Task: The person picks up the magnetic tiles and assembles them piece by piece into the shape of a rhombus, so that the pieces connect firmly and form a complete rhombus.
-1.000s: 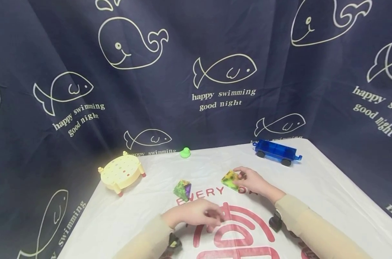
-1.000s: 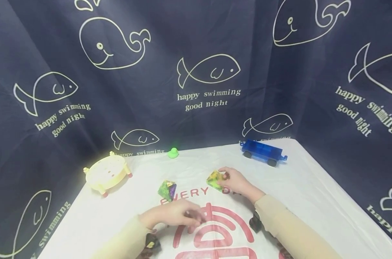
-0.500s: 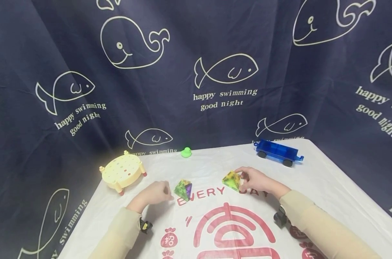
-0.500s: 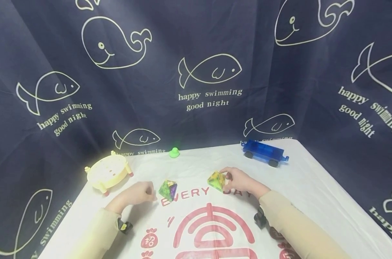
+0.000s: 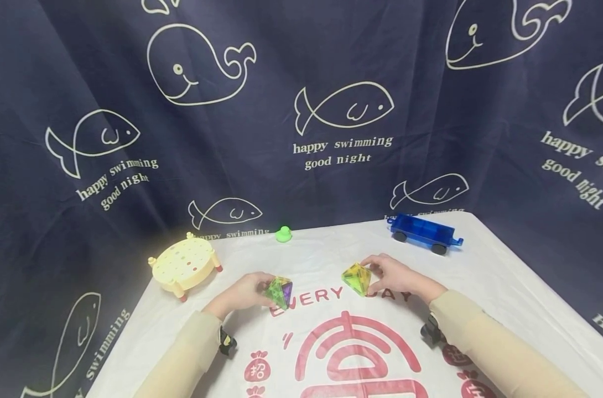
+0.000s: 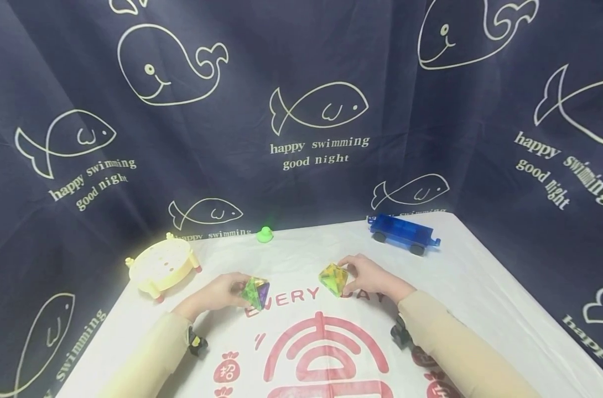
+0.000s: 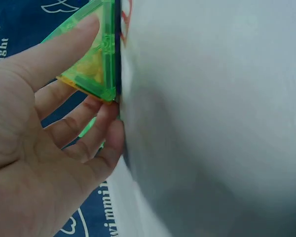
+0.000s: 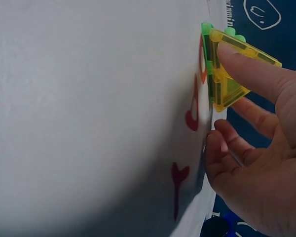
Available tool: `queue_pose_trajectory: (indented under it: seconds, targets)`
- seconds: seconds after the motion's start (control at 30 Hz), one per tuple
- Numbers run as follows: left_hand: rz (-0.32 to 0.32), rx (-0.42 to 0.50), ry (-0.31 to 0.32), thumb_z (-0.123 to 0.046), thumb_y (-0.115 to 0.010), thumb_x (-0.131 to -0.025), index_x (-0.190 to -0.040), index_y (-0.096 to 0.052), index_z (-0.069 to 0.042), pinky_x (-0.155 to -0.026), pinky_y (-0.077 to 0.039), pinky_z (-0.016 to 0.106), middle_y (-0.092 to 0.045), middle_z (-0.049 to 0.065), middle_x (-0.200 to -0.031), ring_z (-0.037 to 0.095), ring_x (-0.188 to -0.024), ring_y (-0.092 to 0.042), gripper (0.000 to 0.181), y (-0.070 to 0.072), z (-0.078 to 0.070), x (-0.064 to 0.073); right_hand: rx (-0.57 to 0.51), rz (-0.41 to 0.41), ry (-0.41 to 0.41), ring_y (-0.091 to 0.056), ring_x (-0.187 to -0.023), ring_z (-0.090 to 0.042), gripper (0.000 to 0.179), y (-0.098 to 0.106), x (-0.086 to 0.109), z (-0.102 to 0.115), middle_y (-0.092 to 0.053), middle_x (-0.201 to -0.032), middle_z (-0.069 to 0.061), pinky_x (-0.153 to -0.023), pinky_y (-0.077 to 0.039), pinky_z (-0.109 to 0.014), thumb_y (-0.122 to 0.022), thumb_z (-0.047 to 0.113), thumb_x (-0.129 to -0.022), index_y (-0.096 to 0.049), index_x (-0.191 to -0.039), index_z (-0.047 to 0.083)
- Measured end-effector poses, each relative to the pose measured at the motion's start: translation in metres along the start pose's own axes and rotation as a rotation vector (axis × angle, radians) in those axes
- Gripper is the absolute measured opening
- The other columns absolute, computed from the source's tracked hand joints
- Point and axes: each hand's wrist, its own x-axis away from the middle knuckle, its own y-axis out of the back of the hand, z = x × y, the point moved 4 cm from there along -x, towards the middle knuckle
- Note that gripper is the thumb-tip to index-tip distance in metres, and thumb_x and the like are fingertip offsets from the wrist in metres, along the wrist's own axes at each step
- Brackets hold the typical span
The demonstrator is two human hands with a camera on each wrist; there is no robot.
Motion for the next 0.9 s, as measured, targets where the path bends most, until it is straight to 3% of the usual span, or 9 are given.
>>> queue_pose_trajectory:
  seconds: [0.17,0.37,0.6,0.9]
  targets:
    - [-0.028,0.039,-0.006,-0.012,-0.086,-0.077,-0.125,-0.069,-0.003,-0.1,-0.049,0.055,-0.07,0.01,-0.117,0.033,-0.11,-0.064,0.052,-0.003,0.002,-0.003,0.016,0.035,0.038,-0.06,-0.112,-0.04,0.07,-0.005,-0.003,0.002,-0.061,-0.117,-0.015,-0.098,-0.049,-0.057,-0.091,0.013,-0.075,-0.06,-0.136,0.0]
    - [-0.038,0.055,-0.002,-0.014,-0.085,-0.079,-0.124,-0.07,-0.004,-0.1,-0.049,0.052,-0.071,0.007,-0.116,0.03,-0.11,-0.065,0.049,-0.008,-0.001,-0.009,0.016,0.029,0.023,-0.06,-0.106,-0.031,0.068,-0.008,-0.008,0.004,-0.061,-0.111,-0.009,-0.092,-0.053,-0.049,-0.093,0.018,-0.074,-0.063,-0.132,-0.001]
    - [-0.03,0.04,0.001,-0.017,-0.084,-0.083,-0.127,-0.067,-0.001,-0.101,-0.05,0.051,-0.071,0.011,-0.117,0.031,-0.111,-0.065,0.05,-0.019,-0.022,-0.02,0.041,-0.012,0.047,-0.059,-0.104,-0.025,0.063,-0.013,-0.013,0.007,-0.062,-0.108,-0.005,-0.1,-0.049,-0.052,-0.093,0.024,-0.073,-0.065,-0.124,0.0]
    - [0.004,0.049,0.032,-0.021,-0.082,-0.086,-0.129,-0.068,-0.008,-0.093,-0.054,0.04,-0.071,-0.001,-0.105,0.016,-0.093,-0.068,0.047,-0.04,-0.043,-0.042,0.012,-0.004,0.038,-0.058,-0.094,-0.021,0.056,-0.019,-0.014,0.015,-0.061,-0.104,-0.004,-0.083,-0.054,-0.042,-0.089,0.019,-0.079,-0.065,-0.127,0.002]
